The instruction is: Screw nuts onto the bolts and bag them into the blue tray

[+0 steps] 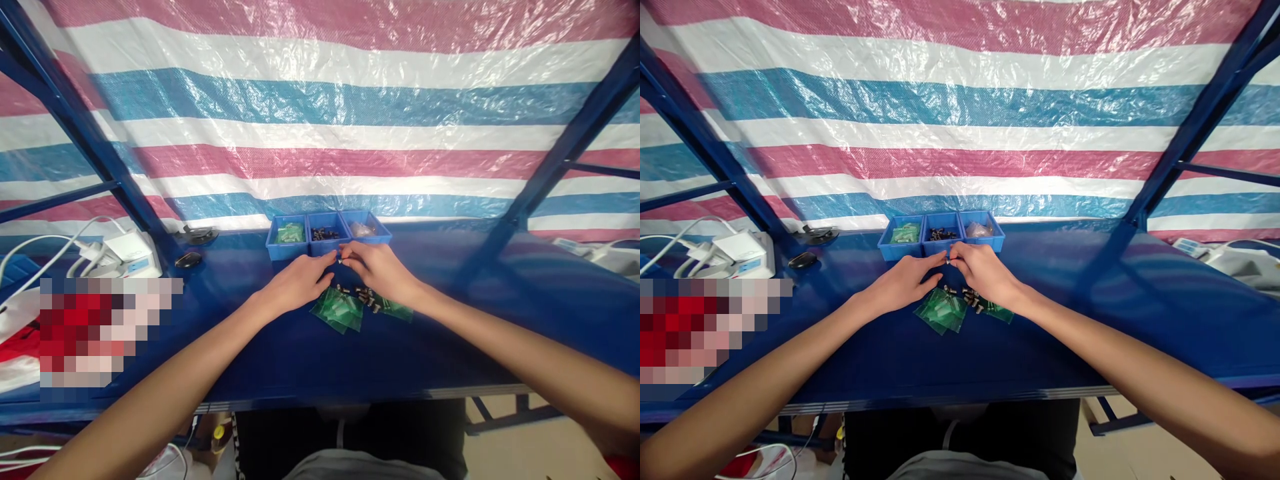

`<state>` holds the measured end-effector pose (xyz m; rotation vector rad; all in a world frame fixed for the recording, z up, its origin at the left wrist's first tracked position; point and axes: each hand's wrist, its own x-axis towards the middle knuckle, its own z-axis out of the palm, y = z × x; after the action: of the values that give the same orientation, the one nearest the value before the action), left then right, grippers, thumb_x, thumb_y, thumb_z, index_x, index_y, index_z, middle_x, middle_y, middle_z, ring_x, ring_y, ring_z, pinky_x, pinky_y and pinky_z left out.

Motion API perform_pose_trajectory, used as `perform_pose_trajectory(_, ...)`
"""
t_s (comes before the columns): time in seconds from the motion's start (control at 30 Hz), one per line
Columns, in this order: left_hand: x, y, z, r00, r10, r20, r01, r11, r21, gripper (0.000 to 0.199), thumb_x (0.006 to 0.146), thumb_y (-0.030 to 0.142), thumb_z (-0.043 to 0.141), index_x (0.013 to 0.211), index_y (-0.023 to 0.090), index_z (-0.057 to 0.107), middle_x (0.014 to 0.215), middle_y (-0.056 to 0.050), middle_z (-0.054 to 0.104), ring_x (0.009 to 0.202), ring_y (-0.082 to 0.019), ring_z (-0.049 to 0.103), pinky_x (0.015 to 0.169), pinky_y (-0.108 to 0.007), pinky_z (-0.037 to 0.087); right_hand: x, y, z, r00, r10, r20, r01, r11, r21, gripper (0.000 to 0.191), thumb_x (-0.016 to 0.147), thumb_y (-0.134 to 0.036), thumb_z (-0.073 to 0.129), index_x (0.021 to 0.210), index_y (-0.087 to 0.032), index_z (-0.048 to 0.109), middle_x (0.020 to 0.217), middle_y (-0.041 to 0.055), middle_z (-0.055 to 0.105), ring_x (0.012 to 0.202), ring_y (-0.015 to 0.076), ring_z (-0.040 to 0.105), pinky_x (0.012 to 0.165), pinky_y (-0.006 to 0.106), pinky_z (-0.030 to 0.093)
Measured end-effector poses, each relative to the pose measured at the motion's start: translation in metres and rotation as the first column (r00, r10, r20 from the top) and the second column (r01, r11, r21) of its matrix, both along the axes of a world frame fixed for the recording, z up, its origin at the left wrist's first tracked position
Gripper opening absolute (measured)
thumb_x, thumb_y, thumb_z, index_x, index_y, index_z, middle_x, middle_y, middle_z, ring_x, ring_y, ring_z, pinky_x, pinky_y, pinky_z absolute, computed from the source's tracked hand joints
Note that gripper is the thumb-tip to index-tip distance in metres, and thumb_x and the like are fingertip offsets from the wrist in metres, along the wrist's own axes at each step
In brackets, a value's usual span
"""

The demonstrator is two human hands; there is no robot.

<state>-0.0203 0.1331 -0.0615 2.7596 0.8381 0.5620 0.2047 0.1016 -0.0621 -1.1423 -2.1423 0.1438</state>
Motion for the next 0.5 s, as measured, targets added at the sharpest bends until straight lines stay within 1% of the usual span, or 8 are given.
perform_pose_trajectory(0.07,0.0011,-0.001,0.0014,1.0,0.014,-0.01,-0.013,0.998,0.066,0.037,0.106,0.031,0.046,0.139,0.02,0.055,0.12,-0.009,0.074,0.113,-0.031,0.07,0.098,-0.045,0.054,-0.0015,-0.0016,0.0007,1.0,-0.001,-0.018,0.001,1.0,-0.009,0.015,0.102,-0.024,0.051,0.095,-0.02,0.063,0.094,0.0078,0.072,0.088,0.0242,0.071,0.074,0.033,0.049)
perform_pose_trajectory(0.13,0.0019,-0.0012,0.002,1.0,0.009,0.026,-0.011,0.994,0.107,0.031,0.106,0.031,0.046,0.132,0.02,0.061,0.118,-0.007,0.075,0.118,-0.03,0.068,0.103,-0.044,0.051,-0.0039,-0.0036,0.0024,0.999,-0.001,-0.043,0.0,1.0,-0.032,0.014,0.101,-0.024,0.052,0.094,-0.02,0.063,0.093,0.0081,0.072,0.094,0.0261,0.072,0.078,0.034,0.051)
perform_pose_trajectory(0.17,0.0021,-0.0013,0.0023,0.999,0.005,0.043,-0.009,0.994,0.108,0.029,0.106,0.031,0.047,0.128,0.021,0.063,0.117,-0.006,0.075,0.114,-0.029,0.069,0.1,-0.041,0.051,-0.0053,-0.0046,0.0033,0.998,-0.003,-0.055,0.0,0.999,-0.046,0.014,0.101,-0.024,0.053,0.094,-0.02,0.063,0.093,0.0083,0.073,0.098,0.0271,0.072,0.08,0.035,0.051)
perform_pose_trajectory(0.23,0.0024,-0.0022,0.0032,0.998,0.005,0.057,-0.01,0.996,0.093,0.027,0.106,0.033,0.048,0.124,0.02,0.064,0.11,-0.005,0.076,0.1,-0.025,0.073,0.085,-0.035,0.053,-0.0078,-0.0066,0.0049,0.997,-0.002,-0.08,-0.004,0.997,-0.073,0.013,0.1,-0.023,0.053,0.093,-0.02,0.063,0.094,0.009,0.074,0.108,0.0291,0.071,0.084,0.036,0.052)
perform_pose_trajectory(0.3,0.0029,-0.0041,0.0046,0.999,0.017,0.05,-0.022,0.995,0.101,0.026,0.106,0.035,0.048,0.119,0.02,0.065,0.101,-0.004,0.076,0.087,-0.022,0.072,0.07,-0.031,0.049,-0.0095,-0.0078,0.0053,0.994,0.006,-0.107,-0.016,0.995,-0.094,0.011,0.099,-0.022,0.054,0.092,-0.02,0.063,0.095,0.0091,0.074,0.118,0.0305,0.067,0.087,0.037,0.052)
perform_pose_trajectory(0.33,0.0032,-0.0052,0.0053,0.998,0.028,0.05,-0.034,0.992,0.119,0.026,0.106,0.036,0.048,0.117,0.02,0.065,0.098,-0.003,0.075,0.083,-0.021,0.071,0.066,-0.03,0.046,-0.01,-0.0082,0.0051,0.993,0.009,-0.12,-0.022,0.994,-0.103,0.011,0.099,-0.023,0.055,0.092,-0.02,0.063,0.095,0.0088,0.075,0.12,0.0307,0.067,0.087,0.037,0.052)
perform_pose_trajectory(0.4,0.0037,-0.0069,0.0062,0.997,0.056,0.061,-0.066,0.982,0.175,0.026,0.106,0.037,0.047,0.113,0.02,0.065,0.095,-0.002,0.074,0.08,-0.02,0.069,0.062,-0.029,0.041,-0.0103,-0.0083,0.0044,0.991,0.012,-0.136,-0.029,0.993,-0.118,0.011,0.099,-0.024,0.055,0.092,-0.021,0.063,0.096,0.0081,0.075,0.113,0.03,0.07,0.086,0.038,0.053)
perform_pose_trajectory(0.5,0.0038,-0.007,0.0057,0.993,0.09,0.073,-0.105,0.969,0.222,0.024,0.106,0.036,0.048,0.109,0.02,0.066,0.094,-0.001,0.072,0.077,-0.018,0.067,0.06,-0.028,0.038,-0.0104,-0.0081,0.0043,0.988,0.01,-0.153,-0.031,0.99,-0.138,0.012,0.099,-0.026,0.055,0.095,-0.02,0.064,0.1,0.0077,0.076,0.095,0.0268,0.074,0.081,0.039,0.056)
